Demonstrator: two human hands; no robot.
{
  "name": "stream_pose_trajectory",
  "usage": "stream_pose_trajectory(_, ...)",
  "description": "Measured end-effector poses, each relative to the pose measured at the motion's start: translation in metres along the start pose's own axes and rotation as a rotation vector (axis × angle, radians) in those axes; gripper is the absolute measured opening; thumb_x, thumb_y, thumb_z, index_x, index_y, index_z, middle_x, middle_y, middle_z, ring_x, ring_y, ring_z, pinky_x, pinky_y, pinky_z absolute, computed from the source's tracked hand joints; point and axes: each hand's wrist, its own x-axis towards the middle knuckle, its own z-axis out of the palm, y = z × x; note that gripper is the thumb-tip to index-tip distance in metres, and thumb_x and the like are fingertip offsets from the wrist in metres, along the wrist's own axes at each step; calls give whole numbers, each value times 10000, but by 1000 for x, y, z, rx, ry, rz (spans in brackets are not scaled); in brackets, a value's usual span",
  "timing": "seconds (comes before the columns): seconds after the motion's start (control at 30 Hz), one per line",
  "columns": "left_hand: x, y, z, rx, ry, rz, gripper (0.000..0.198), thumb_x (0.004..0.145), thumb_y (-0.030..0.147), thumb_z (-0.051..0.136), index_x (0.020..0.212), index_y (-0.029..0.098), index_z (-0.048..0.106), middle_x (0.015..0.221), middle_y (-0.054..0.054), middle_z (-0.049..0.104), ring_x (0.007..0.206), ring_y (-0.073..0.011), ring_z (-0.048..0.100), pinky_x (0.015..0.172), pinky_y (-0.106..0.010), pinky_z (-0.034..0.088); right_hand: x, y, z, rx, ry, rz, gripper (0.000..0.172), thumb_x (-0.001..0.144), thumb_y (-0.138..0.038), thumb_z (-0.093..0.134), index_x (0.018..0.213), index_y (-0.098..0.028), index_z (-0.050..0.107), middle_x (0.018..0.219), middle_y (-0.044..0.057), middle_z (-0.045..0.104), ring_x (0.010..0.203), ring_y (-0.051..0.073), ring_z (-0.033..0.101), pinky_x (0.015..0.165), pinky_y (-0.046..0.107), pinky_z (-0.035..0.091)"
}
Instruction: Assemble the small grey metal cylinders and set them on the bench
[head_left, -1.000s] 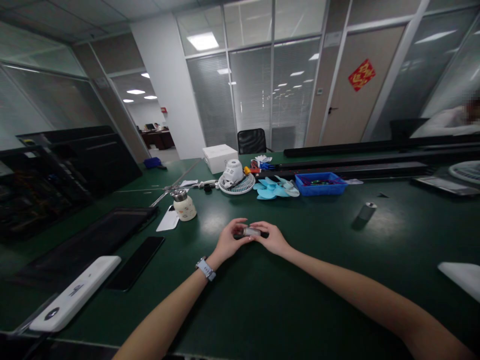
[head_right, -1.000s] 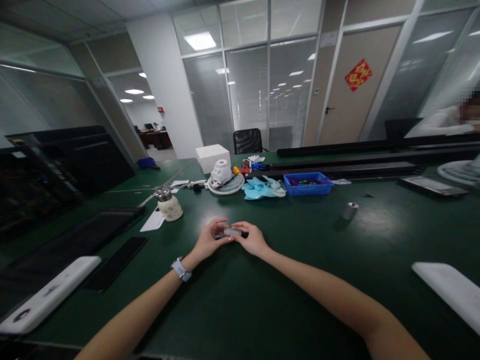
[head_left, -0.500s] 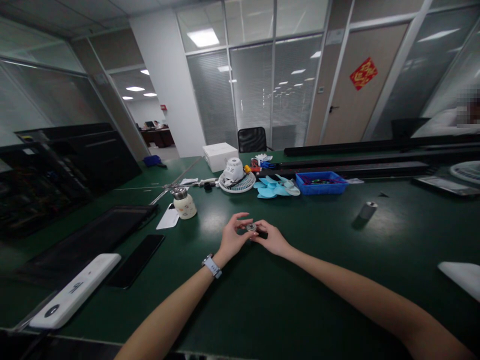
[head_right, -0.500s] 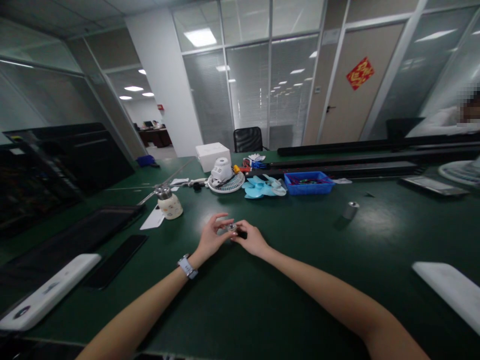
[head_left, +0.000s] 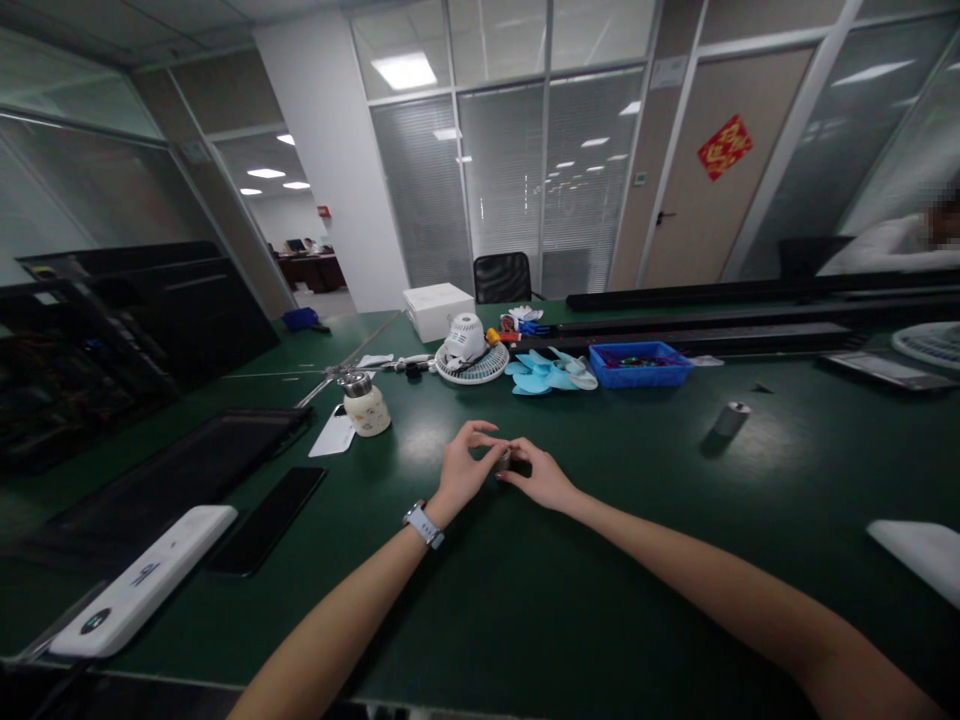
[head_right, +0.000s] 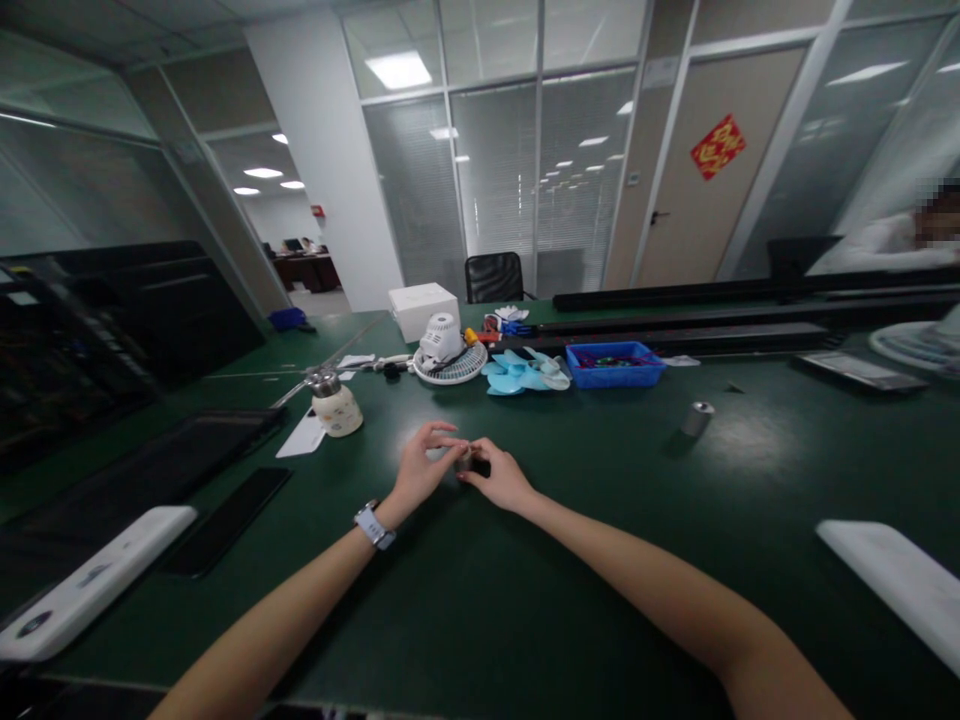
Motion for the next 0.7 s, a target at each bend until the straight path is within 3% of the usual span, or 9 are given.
stream_pose_trajectory(0.2, 8, 5, 1, 20, 79, -25, 266, 755, 319, 680, 928, 195, 519, 791, -28, 720, 820, -188, 693, 805, -343, 514, 1, 4, 1, -5, 16, -3, 346, 727, -268, 697, 1019, -226, 517, 1013, 29, 672, 999, 179, 625, 936, 379, 452)
stream_pose_trajectory(0.33, 11, 2, -9, 11, 153, -7, 319, 744, 347, 699, 949, 186, 515, 826, -48, 715, 828, -191, 695, 816, -343, 520, 1, 1, 0, -3, 10, 5, 346, 730, -275, 699, 1026, -225, 527, 1047, 39, 669, 1027, 184, 620, 958, 391, 441)
stream_pose_trajectory(0.5, 4, -23, -27, 59, 6, -103, 329, 709, 296, 731, 955, 180, 546, 848, -49, 712, 843, -197, 694, 818, -349, 526, 1, -2, 0, -5, 12, 17, 343, 728, -288, 706, 1018, -228, 533, 1082, 44, 663, 1066, 188, 609, 972, 388, 436)
stream_pose_trajectory(0.7, 1, -40, -30, 138, -153, -184, 421, 698, 313, 742, 1076, 202, 592, 905, -54, 721, 916, -212, 683, 863, -357, 512, -1, 0, -1, -14, 10, 13, 357, 736, -298, 699, 1041, -229, 526, 1091, 48, 658, 1070, 184, 604, 971, 385, 438)
